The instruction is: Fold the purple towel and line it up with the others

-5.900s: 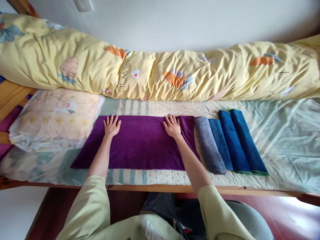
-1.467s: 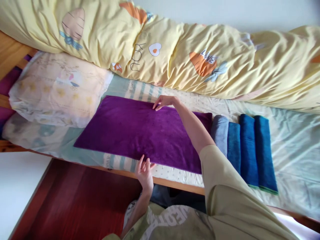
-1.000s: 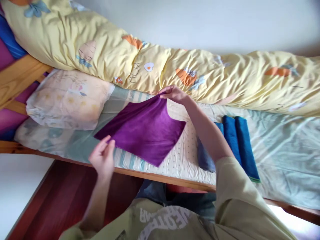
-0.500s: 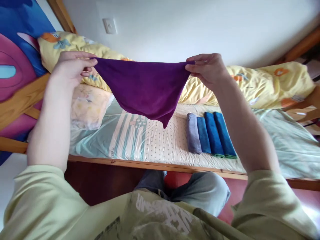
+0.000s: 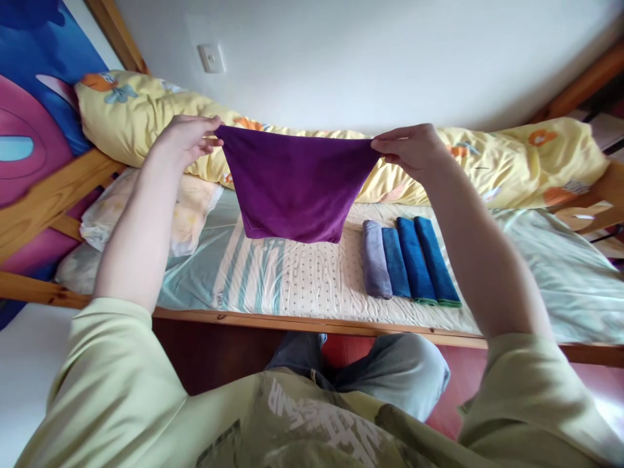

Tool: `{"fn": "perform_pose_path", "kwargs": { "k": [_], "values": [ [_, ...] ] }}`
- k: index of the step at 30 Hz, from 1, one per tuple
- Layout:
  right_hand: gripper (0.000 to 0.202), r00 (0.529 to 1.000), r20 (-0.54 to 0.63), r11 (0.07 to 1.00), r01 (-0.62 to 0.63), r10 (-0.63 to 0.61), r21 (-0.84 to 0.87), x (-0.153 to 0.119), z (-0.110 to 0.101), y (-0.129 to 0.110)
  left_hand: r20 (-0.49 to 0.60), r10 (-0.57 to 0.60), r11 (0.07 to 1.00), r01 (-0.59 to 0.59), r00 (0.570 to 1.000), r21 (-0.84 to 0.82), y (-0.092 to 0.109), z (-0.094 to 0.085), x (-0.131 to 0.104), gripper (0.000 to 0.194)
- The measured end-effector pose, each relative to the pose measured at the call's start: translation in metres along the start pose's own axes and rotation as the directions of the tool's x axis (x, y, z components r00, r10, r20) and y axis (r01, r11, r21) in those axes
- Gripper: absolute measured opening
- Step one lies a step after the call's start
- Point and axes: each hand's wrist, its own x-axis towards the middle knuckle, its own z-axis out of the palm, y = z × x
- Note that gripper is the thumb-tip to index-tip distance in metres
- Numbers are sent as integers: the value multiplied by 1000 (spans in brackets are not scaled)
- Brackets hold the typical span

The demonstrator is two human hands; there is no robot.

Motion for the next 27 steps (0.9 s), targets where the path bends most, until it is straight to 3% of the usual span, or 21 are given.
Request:
{"fn": "perform_pose_path", "kwargs": {
  "k": [6,11,16,19,23,27],
  "values": [
    [16,987,-106,992,122,-118,30,14,1,26,-23,73,997,-72,997,14,-4,21,8,27],
    [21,962,-144,971,238,-233,20,21,-8,29,-100,71,996,-66,992,51,0,23,5,30],
    [29,918,-152,919,383,-367,96,21,-22,21,-19,291,936,-280,956,215,9,14,5,35],
    [43,897,-158,888,435,-413,147,20,-28,20,-40,370,915,-357,928,187,12,15,4,38],
    [46,890,-165,880,449,-425,157,23,-33,25,-52,354,932,-347,934,105,17,19,4,43],
    [33,946,-165,942,304,-280,143,25,-31,30,-4,211,974,-210,977,85,18,24,3,43]
  ]
}}
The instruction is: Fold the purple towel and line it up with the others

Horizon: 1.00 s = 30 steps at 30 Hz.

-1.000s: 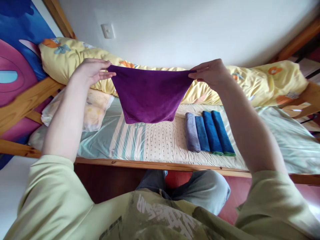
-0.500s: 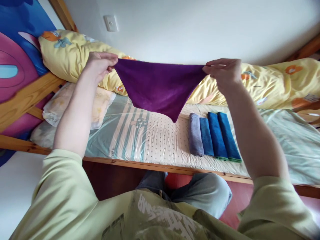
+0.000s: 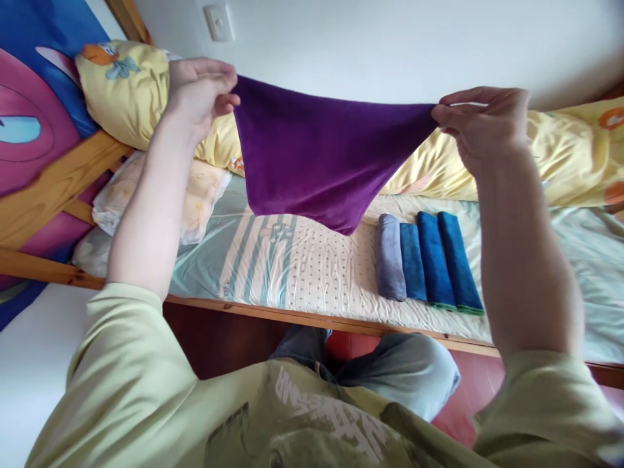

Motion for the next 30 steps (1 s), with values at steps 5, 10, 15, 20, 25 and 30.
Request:
{"fn": "perform_pose_path", "kwargs": {
  "k": [5,10,15,20,25,30],
  "values": [
    [18,985,-23,969,-170,169,-178,2,12,16,28,-102,994,101,994,32,-18,16,7,37],
    [20,992,-56,948,-123,112,-295,18,24,35,-9,-62,998,62,998,20,-24,35,29,25],
    [22,993,-10,943,105,-114,-317,-11,11,23,33,129,991,-127,991,-46,-26,19,15,42],
    [22,995,69,882,99,-75,-461,-150,-19,34,-52,51,990,-57,997,-126,-102,-18,-116,32],
    [35,845,121,800,-434,521,-415,-317,-29,90,19,-410,912,409,912,22,-219,-39,-284,58],
    [48,657,146,663,-674,740,-325,-390,-22,117,41,-554,831,549,832,95,-267,-40,-364,67]
  ]
}}
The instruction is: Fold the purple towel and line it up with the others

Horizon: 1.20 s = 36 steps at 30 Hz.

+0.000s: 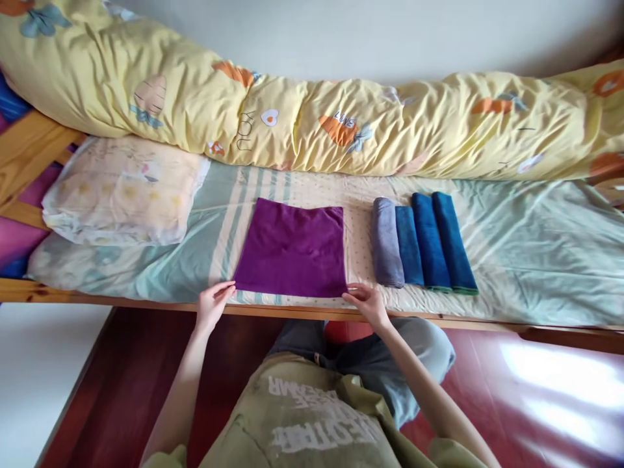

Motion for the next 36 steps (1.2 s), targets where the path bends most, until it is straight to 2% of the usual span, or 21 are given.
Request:
{"fn": "perform_pose_path", "kwargs": {
  "k": [3,5,7,10,12,13,15,17,19,21,24,26,29,33,36],
  "values": [
    [52,1000,-15,999,-8,7,-34,-4,5,4,-41,-5,999,4,999,-46,-9,3,-9,62],
    [52,1000,13,996,-5,6,-84,-6,3,6,-15,-18,998,17,1000,-54,-11,0,-14,58],
    [51,997,68,990,-11,21,-140,-7,-3,8,71,-43,999,44,997,-6,-11,-9,-19,55],
    [44,974,210,971,-30,81,-239,-1,-20,5,246,-96,989,64,964,134,-6,-35,-19,53],
    [36,969,237,938,12,76,-347,14,-32,-5,302,-115,977,52,946,208,3,-52,-7,53],
    [31,978,205,911,53,36,-409,26,-37,-14,278,-101,973,36,955,230,10,-58,5,53],
    [25,990,84,848,138,-110,-512,62,-39,-34,141,-11,965,-27,990,262,26,-57,42,52],
    [25,969,-33,806,185,-245,-562,108,-32,-54,-1,147,943,-139,989,303,46,-38,92,47],
    [26,950,-94,778,186,-299,-600,158,-19,-69,31,296,873,-284,955,398,68,-3,146,37],
    [25,957,-83,745,159,-277,-648,201,-4,-77,103,391,790,-391,915,472,87,36,195,33],
    [22,973,-21,697,148,-228,-701,240,8,-75,170,458,718,-476,872,507,102,85,247,33],
    [21,975,7,671,157,-221,-725,252,8,-69,213,467,693,-505,858,514,99,103,265,28],
    [20,974,49,649,185,-222,-738,258,1,-60,247,506,640,-551,827,536,81,114,273,18],
    [13,970,95,655,223,-226,-721,262,-3,-54,161,597,609,-575,786,547,57,117,270,14],
    [10,979,69,705,186,-191,-685,267,-5,-53,103,624,628,-576,774,524,51,117,267,7]
  ]
}}
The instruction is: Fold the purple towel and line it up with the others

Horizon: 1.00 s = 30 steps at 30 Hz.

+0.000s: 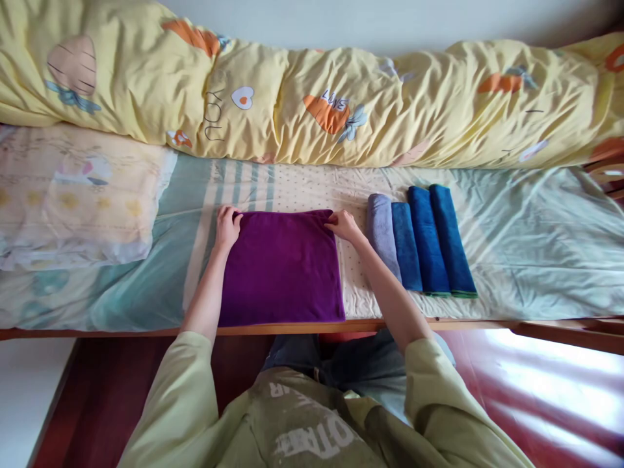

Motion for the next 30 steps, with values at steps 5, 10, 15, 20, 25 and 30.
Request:
{"fn": "perform_pose_path", "kwargs": {
  "k": [5,10,15,20,25,30],
  "values": [
    [12,991,-72,987,-104,113,124,6,-2,5,-68,-17,1000,16,998,-9,5,-2,-2,2],
    [14,974,-134,973,-158,182,168,13,1,10,-37,83,994,-81,996,67,11,-5,-7,14],
    [16,963,-176,975,-181,203,129,17,5,8,47,86,994,-89,995,71,8,-6,-5,28],
    [13,966,-257,997,40,-23,63,12,3,1,43,91,994,-93,995,59,7,-11,-6,25],
    [12,960,-263,987,126,-96,97,15,4,1,100,82,995,-88,992,56,12,-16,-13,22],
    [10,960,-271,993,-42,71,110,20,14,3,220,18,997,-35,975,72,11,-22,-12,22]
  ]
}}
